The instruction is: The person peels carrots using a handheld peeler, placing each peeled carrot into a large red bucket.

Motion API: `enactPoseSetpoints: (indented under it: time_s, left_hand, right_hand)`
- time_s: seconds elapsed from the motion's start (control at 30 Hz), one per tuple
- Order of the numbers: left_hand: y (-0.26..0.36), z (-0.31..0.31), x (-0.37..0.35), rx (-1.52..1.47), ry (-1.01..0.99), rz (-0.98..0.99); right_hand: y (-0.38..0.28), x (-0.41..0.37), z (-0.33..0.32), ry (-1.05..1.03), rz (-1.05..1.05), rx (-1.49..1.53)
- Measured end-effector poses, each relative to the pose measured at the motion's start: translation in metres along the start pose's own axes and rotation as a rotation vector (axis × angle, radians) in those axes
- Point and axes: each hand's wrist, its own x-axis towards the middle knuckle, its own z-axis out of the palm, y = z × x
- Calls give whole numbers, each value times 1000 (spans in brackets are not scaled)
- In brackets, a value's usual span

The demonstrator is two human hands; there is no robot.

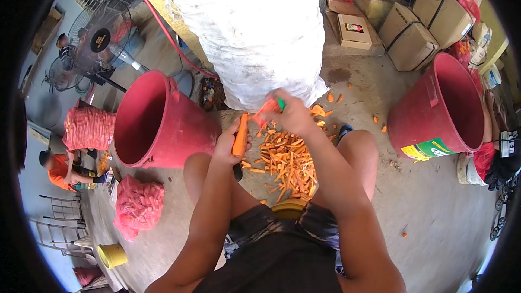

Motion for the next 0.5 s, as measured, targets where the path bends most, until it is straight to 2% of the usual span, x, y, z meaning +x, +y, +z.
enactPoseSetpoints:
  time_s: [0.03,0.07,0.13,0.17,0.2,0.27,0.3,0.37,0.43,0.5]
  left_hand:
    - [-2,6,2,1,0,-1]
    - [-6,15,6,-87,40,46]
    - [-8,26,4,-171,79,86]
    - [-9,28,-2,-85,15,58]
    - [-11,28,-7,2,-47,29]
    - [-8,22,-9,53,-54,-36]
    - [-6,21,-9,103,-65,-100]
    - [-6,22,-10,105,-53,-97]
    - [-7,21,-10,103,-40,-100]
    - [-5,22,-12,147,-189,-58]
  right_hand:
    - [-7,-6,8,-41,-127,-134]
    - [-9,-12,14,-36,-125,-134]
    - [-11,-19,21,-139,-345,-36]
    - [-11,-16,14,-167,-245,-110]
    - [-5,-10,7,-168,-241,-107]
    - [9,6,-8,-28,14,-4]
    - [7,10,-15,-27,12,-4]
    - [3,14,-27,50,126,-95]
    - [10,14,-24,92,92,-100]
    - [19,18,-25,137,58,-105]
